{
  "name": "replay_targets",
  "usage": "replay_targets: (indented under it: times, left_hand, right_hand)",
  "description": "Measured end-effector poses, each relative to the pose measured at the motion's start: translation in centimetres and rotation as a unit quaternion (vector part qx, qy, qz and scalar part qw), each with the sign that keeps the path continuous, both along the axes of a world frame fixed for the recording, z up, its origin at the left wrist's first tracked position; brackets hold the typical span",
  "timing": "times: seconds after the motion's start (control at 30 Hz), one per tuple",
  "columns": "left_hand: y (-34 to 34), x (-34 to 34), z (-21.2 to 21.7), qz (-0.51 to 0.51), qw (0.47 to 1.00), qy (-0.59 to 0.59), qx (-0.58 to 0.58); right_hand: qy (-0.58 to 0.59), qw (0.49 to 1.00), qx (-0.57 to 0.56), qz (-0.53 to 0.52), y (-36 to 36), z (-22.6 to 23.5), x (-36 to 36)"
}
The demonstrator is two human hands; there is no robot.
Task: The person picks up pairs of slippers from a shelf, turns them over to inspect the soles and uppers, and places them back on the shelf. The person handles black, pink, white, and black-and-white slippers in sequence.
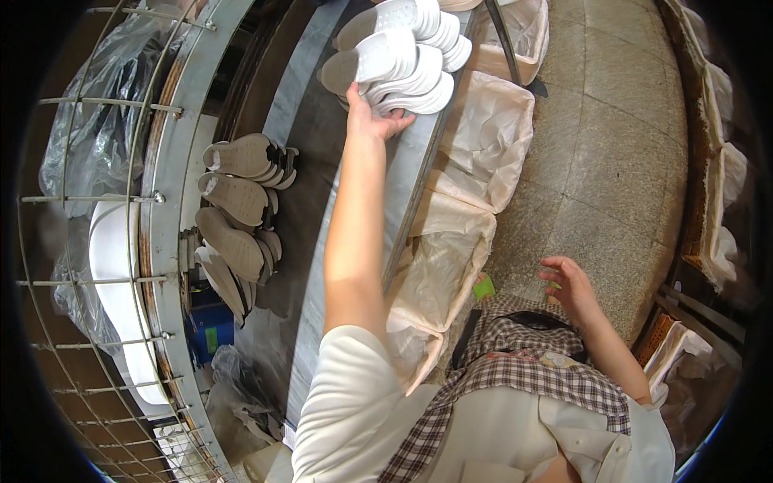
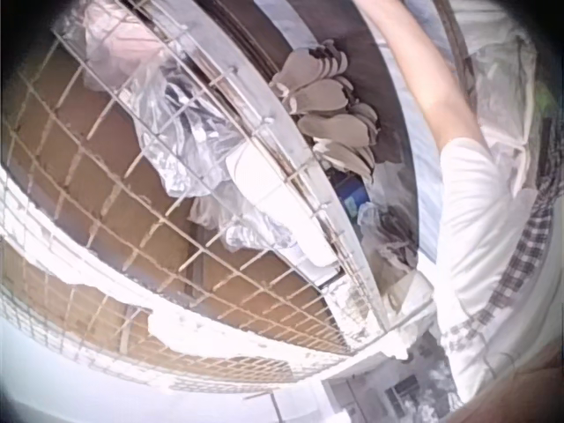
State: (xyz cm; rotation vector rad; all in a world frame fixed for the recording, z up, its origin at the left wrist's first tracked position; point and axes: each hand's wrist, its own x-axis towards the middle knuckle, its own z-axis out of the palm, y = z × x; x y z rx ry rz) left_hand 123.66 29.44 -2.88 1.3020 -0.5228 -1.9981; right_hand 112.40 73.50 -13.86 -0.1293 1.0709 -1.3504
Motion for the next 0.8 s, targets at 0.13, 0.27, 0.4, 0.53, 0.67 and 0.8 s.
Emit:
replay_targets:
  times: [0.13, 0.27, 0.4, 0.53, 0.67, 0.8]
  left_hand:
    - [-0.7, 7.0, -2.4, 0.130, 0.990, -0.037, -0.047]
    - [-3.7, 18.4, -1.8, 0.276, 0.940, -0.100, -0.175]
    - [-7.0, 22.4, -0.7, 0.344, 0.923, -0.047, -0.166]
    - [-9.4, 21.2, -0.2, 0.293, 0.943, -0.066, -0.146]
    - [-9.2, 21.4, -1.1, 0.389, 0.916, -0.012, -0.096]
    - [-1.2, 22.5, -2.0, 0.143, 0.933, -0.214, -0.252]
  right_hand:
    - [-0.015, 1.000, 0.020, 0.010, -0.7, -0.8, 0.8]
    - [-0.015, 0.999, 0.044, 0.003, -1.4, -1.2, 1.1]
    - [-0.018, 0.997, 0.071, -0.008, -1.9, -1.7, 1.9]
    - [-0.015, 0.997, 0.078, -0.011, -2.3, -2.0, 3.2]
    - [-0.009, 0.997, 0.076, 0.011, -2.9, -1.9, 4.0]
    - [0.042, 0.995, 0.063, 0.058, -4.8, -1.1, 3.5]
